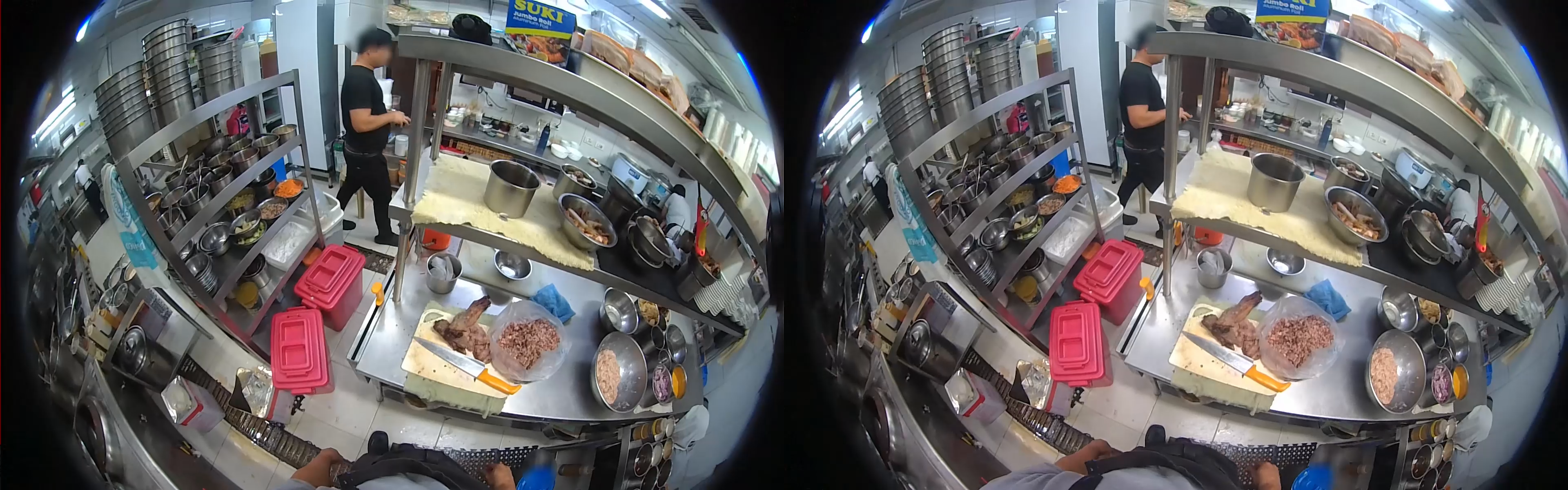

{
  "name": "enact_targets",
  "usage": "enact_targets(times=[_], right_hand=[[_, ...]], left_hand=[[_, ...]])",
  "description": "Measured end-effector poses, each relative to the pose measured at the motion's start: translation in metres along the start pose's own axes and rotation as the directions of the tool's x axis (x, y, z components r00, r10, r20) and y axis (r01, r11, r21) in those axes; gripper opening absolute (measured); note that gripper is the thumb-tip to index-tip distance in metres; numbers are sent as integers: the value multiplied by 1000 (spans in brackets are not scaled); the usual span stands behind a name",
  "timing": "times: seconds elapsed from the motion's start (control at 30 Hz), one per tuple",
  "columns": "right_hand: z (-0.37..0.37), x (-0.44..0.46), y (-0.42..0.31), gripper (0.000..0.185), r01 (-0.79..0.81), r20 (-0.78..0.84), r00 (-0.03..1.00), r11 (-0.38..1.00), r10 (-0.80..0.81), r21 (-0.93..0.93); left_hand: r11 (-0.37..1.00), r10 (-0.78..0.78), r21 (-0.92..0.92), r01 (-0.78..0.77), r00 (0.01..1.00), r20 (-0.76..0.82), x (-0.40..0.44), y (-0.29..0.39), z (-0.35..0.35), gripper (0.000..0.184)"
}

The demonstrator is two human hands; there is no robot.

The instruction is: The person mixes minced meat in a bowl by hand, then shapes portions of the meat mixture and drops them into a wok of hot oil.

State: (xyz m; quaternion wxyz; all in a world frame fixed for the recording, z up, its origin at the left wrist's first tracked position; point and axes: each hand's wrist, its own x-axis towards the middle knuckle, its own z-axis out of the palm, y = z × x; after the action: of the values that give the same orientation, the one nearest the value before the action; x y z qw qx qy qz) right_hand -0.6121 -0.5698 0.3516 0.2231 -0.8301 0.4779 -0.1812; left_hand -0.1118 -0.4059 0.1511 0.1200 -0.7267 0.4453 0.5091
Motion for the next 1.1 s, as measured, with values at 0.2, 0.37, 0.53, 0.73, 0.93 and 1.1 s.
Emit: enact_targets(times=[0.2, 0.37, 0.53, 0.73, 0.93, 1.1], right_hand=[[-6, 2, -22, 24, -216, 285, 931, 973, 229, -75], [26, 10, -60, 21, -283, 205, 948, 940, 243, 192], [58, 30, -77, 14, -230, 237, 950, 968, 203, 96], [90, 58, -43, 31, -457, 287, 819, 868, 496, -196], [74, 25, -20, 54, -449, 384, 759, 851, 525, -273], [42, -27, -16, 12, -1, 181, 983, 974, 44, -228]], left_hand=[[994, -99, -24, 102, 989, 112, 26, 14, -80, 39], [912, 339, 280, -300, 935, -106, 51, -6, -99, 34], [840, 503, 294, -456, 858, -105, 45, -33, -101, 32], [907, 234, 316, -279, 956, 175, 17, -65, -84, 30], [925, 210, 289, -245, 966, 147, 9, -63, -100, 35], [800, 484, 366, -475, 872, 73, 31, -29, -120, 39]])
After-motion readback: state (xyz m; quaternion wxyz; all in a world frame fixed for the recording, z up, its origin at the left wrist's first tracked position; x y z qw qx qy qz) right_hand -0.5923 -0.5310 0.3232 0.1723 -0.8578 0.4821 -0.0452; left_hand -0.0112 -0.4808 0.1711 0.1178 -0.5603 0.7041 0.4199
